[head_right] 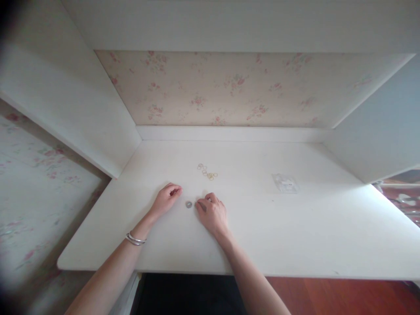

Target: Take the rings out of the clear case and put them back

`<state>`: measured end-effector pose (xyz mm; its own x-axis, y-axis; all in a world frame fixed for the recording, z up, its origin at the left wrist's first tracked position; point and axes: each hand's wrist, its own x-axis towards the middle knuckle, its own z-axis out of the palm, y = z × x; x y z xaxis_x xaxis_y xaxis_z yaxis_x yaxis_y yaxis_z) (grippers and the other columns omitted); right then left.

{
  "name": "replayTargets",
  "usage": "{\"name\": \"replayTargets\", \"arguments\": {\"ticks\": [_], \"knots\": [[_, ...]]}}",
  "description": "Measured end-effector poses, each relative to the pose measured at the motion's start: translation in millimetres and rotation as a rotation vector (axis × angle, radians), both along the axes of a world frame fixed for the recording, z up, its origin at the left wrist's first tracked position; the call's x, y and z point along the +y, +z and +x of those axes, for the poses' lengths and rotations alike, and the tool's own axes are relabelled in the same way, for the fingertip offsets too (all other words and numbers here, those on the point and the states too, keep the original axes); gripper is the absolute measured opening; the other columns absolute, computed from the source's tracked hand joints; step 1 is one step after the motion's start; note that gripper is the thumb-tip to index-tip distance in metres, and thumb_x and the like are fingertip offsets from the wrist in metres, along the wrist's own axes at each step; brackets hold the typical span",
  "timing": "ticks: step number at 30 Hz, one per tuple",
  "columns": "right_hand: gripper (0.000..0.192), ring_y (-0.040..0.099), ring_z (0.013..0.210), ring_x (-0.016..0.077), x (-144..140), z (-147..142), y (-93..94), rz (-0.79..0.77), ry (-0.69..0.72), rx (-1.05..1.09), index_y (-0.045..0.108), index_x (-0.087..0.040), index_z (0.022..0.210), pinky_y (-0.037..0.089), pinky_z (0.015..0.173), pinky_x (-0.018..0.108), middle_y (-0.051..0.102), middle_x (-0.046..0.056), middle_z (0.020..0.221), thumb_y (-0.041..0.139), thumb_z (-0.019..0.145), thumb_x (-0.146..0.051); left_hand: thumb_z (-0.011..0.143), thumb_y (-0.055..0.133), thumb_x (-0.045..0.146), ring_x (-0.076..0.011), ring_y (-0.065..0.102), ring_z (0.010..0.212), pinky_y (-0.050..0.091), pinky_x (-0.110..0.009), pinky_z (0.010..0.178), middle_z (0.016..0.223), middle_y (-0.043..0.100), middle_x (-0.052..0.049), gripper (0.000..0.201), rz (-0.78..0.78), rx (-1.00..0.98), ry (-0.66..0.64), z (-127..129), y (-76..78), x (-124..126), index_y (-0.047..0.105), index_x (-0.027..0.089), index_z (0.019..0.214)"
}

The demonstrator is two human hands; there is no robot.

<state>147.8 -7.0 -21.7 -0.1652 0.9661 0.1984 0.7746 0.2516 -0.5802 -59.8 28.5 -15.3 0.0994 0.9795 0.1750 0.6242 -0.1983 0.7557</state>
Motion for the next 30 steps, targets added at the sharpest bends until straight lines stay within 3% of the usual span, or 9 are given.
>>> {"name": "replayTargets", "arguments": {"ticks": [18,26,30], "knots": [[0.019,0.057,0.074,0.0131,-1,-3,4.2,-0.014,0.001,0.004,0.071,-0.031,0.083,0.039,0.069,0.027,0.061,0.001,0.091,0.052,0.085,-0.034,0.086,0.047,0.034,-0.013,0.055,0.073,0.044,-0.024,0.068,0.083,0.062,-0.002,0.023,0.008,-0.013,0.028,-2,-3.7,0,0.064,0.019,0.085],[0.025,0.056,0.067,0.0107,-5,3,-4.7,-0.022,-0.035,0.107,0.07,-0.029,0.087,0.043,0.067,0.026,0.058,0.002,0.097,0.048,0.087,-0.04,0.087,0.046,0.034,-0.0133,0.056,0.074,0.044,-0.025,0.07,0.084,0.062,-0.003,0.023,0.012,-0.012,0.026,-3,-4.4,0,0.064,0.019,0.086],[0.02,0.057,0.08,0.0146,-13,8,-3.9,0.026,0.036,0.072,0.067,-0.028,0.094,0.044,0.077,0.03,0.056,0.003,0.1,0.054,0.083,-0.037,0.087,0.046,0.034,-0.0136,0.057,0.075,0.045,-0.025,0.07,0.085,0.062,-0.003,0.024,0.005,-0.005,0.036,-2,-5.2,-1,0.065,0.019,0.086]]}}
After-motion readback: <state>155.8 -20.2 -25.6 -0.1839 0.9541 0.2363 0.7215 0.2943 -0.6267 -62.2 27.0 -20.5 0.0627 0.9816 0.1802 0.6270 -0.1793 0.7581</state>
